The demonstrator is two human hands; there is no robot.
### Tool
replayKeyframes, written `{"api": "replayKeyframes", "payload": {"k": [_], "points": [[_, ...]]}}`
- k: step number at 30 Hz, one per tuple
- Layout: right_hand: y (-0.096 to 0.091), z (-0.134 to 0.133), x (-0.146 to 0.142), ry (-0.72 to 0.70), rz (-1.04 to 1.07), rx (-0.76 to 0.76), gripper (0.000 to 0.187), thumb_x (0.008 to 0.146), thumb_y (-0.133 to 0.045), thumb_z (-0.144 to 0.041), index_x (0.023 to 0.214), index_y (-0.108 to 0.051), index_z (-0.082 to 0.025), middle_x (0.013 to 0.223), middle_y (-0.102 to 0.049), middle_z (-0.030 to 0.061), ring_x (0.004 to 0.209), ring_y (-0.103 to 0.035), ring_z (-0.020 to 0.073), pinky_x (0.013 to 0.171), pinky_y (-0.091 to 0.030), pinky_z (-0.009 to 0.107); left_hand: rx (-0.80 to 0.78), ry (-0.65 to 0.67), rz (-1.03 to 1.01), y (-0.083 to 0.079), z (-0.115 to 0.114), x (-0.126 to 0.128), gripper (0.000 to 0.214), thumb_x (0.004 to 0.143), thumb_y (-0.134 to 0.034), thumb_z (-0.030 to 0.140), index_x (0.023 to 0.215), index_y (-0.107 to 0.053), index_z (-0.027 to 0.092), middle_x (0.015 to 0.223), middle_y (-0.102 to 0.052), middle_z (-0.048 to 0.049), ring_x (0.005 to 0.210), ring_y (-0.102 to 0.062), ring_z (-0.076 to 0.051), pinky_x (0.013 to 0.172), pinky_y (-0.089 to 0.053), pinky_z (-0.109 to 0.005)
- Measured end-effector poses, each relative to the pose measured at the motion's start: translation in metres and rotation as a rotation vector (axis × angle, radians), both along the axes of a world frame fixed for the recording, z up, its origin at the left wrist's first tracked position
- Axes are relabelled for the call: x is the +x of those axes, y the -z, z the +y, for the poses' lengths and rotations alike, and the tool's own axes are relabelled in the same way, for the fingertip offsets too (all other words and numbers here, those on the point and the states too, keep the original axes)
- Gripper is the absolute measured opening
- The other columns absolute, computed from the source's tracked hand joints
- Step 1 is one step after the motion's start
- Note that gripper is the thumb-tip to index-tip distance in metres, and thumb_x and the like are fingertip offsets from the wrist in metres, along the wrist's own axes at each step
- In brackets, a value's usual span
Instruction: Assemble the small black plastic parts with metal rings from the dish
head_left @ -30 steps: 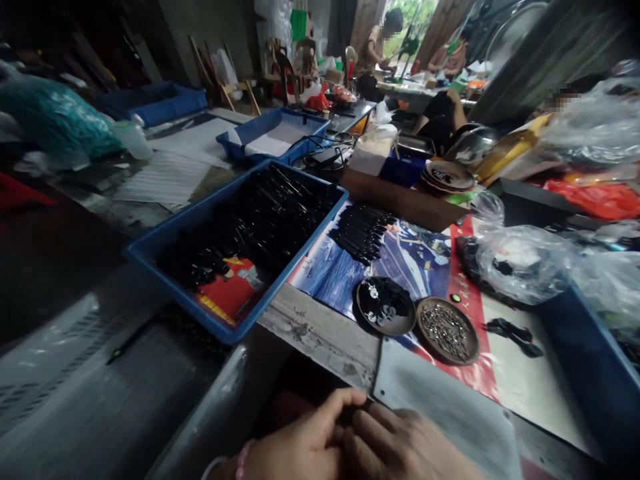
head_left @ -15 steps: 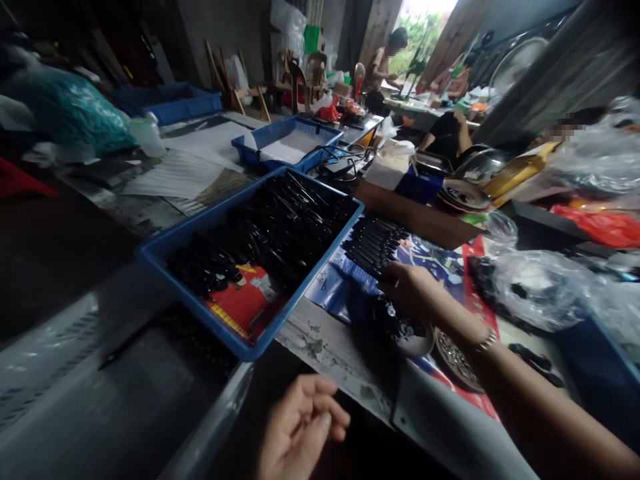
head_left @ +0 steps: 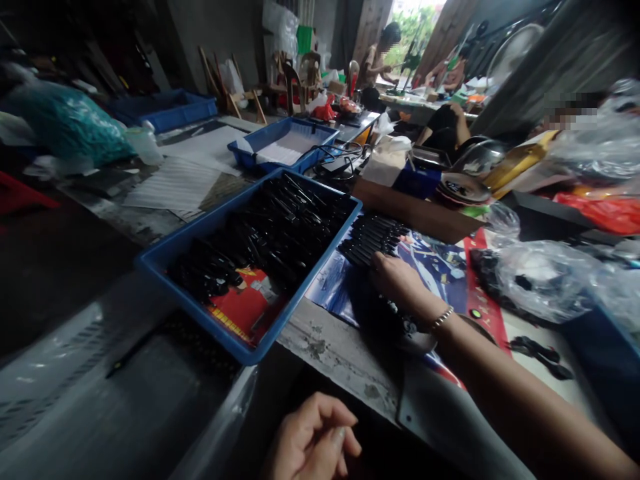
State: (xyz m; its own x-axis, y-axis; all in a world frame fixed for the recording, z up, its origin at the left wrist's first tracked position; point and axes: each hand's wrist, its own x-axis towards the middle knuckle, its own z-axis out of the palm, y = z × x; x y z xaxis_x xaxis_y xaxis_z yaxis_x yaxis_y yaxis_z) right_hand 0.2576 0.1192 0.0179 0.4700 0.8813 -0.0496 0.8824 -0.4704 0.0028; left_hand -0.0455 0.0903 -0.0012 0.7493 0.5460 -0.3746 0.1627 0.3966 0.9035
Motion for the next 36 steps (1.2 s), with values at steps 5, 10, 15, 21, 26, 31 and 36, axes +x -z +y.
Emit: {"api": "replayKeyframes", "payload": {"k": [5, 10, 15, 21, 26, 31, 36], "points": [[-0.009, -0.072, 0.012, 0.033, -0.026, 0.128, 0.021, 0.098, -0.044, -0.033, 0.103, -0.058, -0.018, 0.095, -0.068, 0.0107, 0.079, -0.066, 0.0246, 0.065, -0.045, 0.032, 0.255, 0.045, 0.010, -0.014, 0.014, 0.019, 0.020, 0.091, -0.056, 0.035, 0.095, -0.068, 0.020, 0.086, -0.069, -0.0044, 0.074, -0.062, -0.015, 0.068, -0.049, -0.024], [0.019, -0.162, 0.047, -0.022, 0.080, 0.269, 0.062, 0.086, -0.058, -0.057, 0.129, -0.051, -0.014, 0.121, -0.062, 0.0217, 0.110, -0.060, 0.0390, 0.087, -0.051, 0.050, 0.489, 0.072, -0.119, -0.011, 0.041, 0.072, 0.023, 0.092, -0.052, 0.023, 0.112, -0.062, 0.020, 0.108, -0.067, -0.0067, 0.102, -0.063, -0.020, 0.090, -0.050, -0.030], [0.029, -0.190, 0.046, 0.023, 0.235, 0.145, 0.111, 0.067, -0.073, -0.069, 0.150, -0.028, -0.010, 0.146, -0.042, 0.0293, 0.134, -0.042, 0.0454, 0.105, -0.041, 0.058, 0.523, 0.082, -0.186, 0.007, 0.062, 0.145, 0.034, 0.088, -0.058, 0.023, 0.121, -0.054, 0.018, 0.127, -0.059, -0.0125, 0.124, -0.054, -0.024, 0.109, -0.041, -0.041], [0.017, -0.182, 0.036, 0.097, 0.257, 0.106, 0.121, 0.060, -0.081, -0.065, 0.152, -0.029, -0.008, 0.144, -0.045, 0.0309, 0.134, -0.040, 0.0503, 0.105, -0.038, 0.064, 0.510, 0.133, -0.111, 0.019, 0.064, 0.188, 0.043, 0.086, -0.063, 0.030, 0.123, -0.048, 0.015, 0.119, -0.062, -0.0176, 0.118, -0.060, -0.028, 0.105, -0.044, -0.049], [0.019, -0.189, 0.035, 0.125, 0.269, 0.117, 0.116, 0.061, -0.078, -0.067, 0.151, -0.032, -0.011, 0.145, -0.044, 0.0306, 0.135, -0.037, 0.0520, 0.101, -0.037, 0.070, 0.521, 0.165, -0.081, 0.015, 0.056, 0.193, 0.050, 0.087, -0.062, 0.038, 0.127, -0.043, 0.016, 0.123, -0.060, -0.0180, 0.121, -0.058, -0.027, 0.106, -0.043, -0.046], [0.022, -0.207, 0.031, 0.172, 0.274, 0.114, 0.110, 0.065, -0.075, -0.065, 0.151, -0.031, -0.012, 0.150, -0.037, 0.0297, 0.139, -0.030, 0.0504, 0.100, -0.032, 0.074, 0.510, 0.210, -0.086, 0.014, 0.045, 0.201, 0.049, 0.086, -0.064, 0.040, 0.125, -0.044, 0.018, 0.122, -0.061, -0.0162, 0.120, -0.059, -0.027, 0.106, -0.043, -0.046], [0.026, -0.216, 0.034, 0.239, 0.267, 0.102, 0.112, 0.065, -0.072, -0.068, 0.152, -0.028, -0.012, 0.154, -0.034, 0.0275, 0.137, -0.034, 0.0497, 0.100, -0.034, 0.072, 0.497, 0.241, -0.113, 0.022, 0.032, 0.209, 0.048, 0.087, -0.062, 0.037, 0.127, -0.042, 0.019, 0.129, -0.057, -0.0177, 0.128, -0.053, -0.027, 0.110, -0.039, -0.048]]}}
